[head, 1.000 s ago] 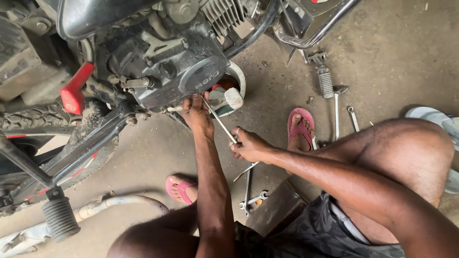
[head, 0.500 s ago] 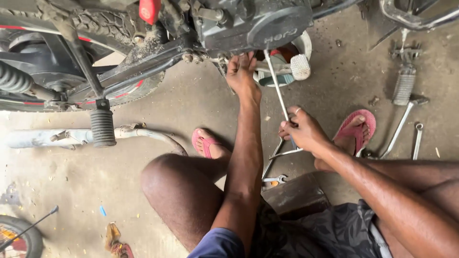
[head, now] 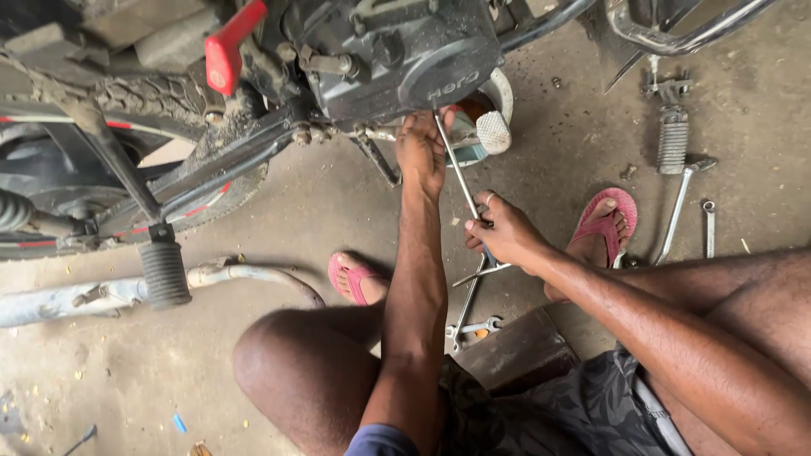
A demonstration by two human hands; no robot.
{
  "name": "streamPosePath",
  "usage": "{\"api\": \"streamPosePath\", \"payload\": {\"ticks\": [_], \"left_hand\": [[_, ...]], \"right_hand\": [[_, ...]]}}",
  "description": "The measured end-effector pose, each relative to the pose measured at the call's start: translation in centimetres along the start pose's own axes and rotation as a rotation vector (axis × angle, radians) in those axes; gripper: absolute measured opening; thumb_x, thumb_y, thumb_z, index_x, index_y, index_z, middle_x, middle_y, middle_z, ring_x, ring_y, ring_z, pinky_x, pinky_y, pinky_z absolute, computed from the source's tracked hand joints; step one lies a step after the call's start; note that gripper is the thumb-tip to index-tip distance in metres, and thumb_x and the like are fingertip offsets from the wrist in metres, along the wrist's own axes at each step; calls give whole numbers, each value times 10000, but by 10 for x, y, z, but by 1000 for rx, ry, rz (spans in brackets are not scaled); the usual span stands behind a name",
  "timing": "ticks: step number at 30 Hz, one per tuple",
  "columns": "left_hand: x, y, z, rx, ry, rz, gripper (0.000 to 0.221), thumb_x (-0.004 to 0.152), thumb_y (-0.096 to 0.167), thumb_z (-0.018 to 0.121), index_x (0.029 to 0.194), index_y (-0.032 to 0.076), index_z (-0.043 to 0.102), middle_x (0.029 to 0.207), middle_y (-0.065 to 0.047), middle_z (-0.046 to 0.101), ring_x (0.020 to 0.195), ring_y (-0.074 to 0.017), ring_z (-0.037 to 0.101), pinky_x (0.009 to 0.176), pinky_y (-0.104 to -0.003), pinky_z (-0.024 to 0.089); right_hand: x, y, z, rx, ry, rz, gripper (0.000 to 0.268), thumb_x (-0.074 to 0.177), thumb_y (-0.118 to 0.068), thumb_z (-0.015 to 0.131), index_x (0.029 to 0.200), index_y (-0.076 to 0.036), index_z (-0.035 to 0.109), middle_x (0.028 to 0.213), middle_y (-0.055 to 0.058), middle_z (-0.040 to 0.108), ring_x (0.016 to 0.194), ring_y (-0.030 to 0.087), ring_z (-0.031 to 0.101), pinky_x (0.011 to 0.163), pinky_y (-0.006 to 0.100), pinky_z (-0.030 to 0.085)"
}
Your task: Repairing and adjusting components in the engine area of a motorcycle using wrenches and screwdrivers.
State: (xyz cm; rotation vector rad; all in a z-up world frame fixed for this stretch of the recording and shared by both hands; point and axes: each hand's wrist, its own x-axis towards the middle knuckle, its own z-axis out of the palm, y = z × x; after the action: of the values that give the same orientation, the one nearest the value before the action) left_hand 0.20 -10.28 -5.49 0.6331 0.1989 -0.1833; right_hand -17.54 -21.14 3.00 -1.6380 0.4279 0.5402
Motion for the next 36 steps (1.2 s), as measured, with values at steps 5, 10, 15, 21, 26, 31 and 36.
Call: {"api": "streamPosePath", "payload": {"ticks": [5, 10, 15, 21, 26, 31, 36], "left_hand": [[-8, 4, 8, 35, 25, -36, 86, 1026, -17, 545, 1011, -98, 568, 982, -223, 692, 886, -240, 735, 875, -334, 641], [-25, 19, 33, 48, 26, -40, 121, 1023, -24, 519, 1076, -114, 580, 1013, -232, 708, 912, -241, 735, 885, -325, 631], [-10, 11, 13, 62, 112, -41, 139, 1004, -81, 518, 1121, -142, 562, 1035, -223, 678, 920, -255, 734, 909, -352, 633], [5, 10, -6, 2, 78, -80, 123, 978, -101, 525, 1099, -111, 546, 1078, -210, 640, 946, -271, 737, 960, -384, 619], [-1, 13, -8, 217, 0, -81, 121, 986, -29, 525, 1084, -87, 567, 1093, -222, 646, 891, -270, 718, 886, -432, 607], [-111, 67, 15, 1205, -386, -261, 367, 1049, 256, 591, 1365, 71, 568, 1232, -160, 680, 1062, -184, 640, 882, -307, 524], [-192, 67, 53, 1742, -513, -570, 787, 829, 404, 798, 1393, 37, 390, 1145, -173, 705, 1003, -270, 699, 834, -370, 573]], "right_hand": [[6, 6, -2, 38, -5, 4, 498, 974, -110, 621, 1419, 10, 433, 1003, 160, 723, 828, 204, 740, 685, 327, 609], [2, -21, -9, -36, -52, 67, 394, 969, -126, 636, 1335, -15, 543, 1006, 127, 743, 867, 211, 754, 724, 340, 613], [17, -22, -40, 40, -345, 139, 428, 980, -183, 597, 1385, -57, 541, 1105, 116, 740, 1018, 222, 754, 858, 358, 617], [4, 6, -38, 629, -563, 82, 473, 971, -206, 535, 1435, -119, 514, 1183, 128, 702, 1077, 250, 706, 922, 400, 603], [10, 34, -23, 1090, -616, 162, 288, 1051, -256, 560, 1270, -74, 601, 852, 13, 581, 681, 99, 525, 639, 274, 485], [12, 33, -21, 1163, -660, 202, 248, 1052, -314, 544, 1146, -92, 601, 745, -42, 482, 595, 63, 391, 544, 224, 361], [12, 30, -11, 1089, -597, 289, 358, 1073, -440, 478, 970, -108, 563, 676, -69, 423, 545, 60, 337, 497, 227, 316]]}}
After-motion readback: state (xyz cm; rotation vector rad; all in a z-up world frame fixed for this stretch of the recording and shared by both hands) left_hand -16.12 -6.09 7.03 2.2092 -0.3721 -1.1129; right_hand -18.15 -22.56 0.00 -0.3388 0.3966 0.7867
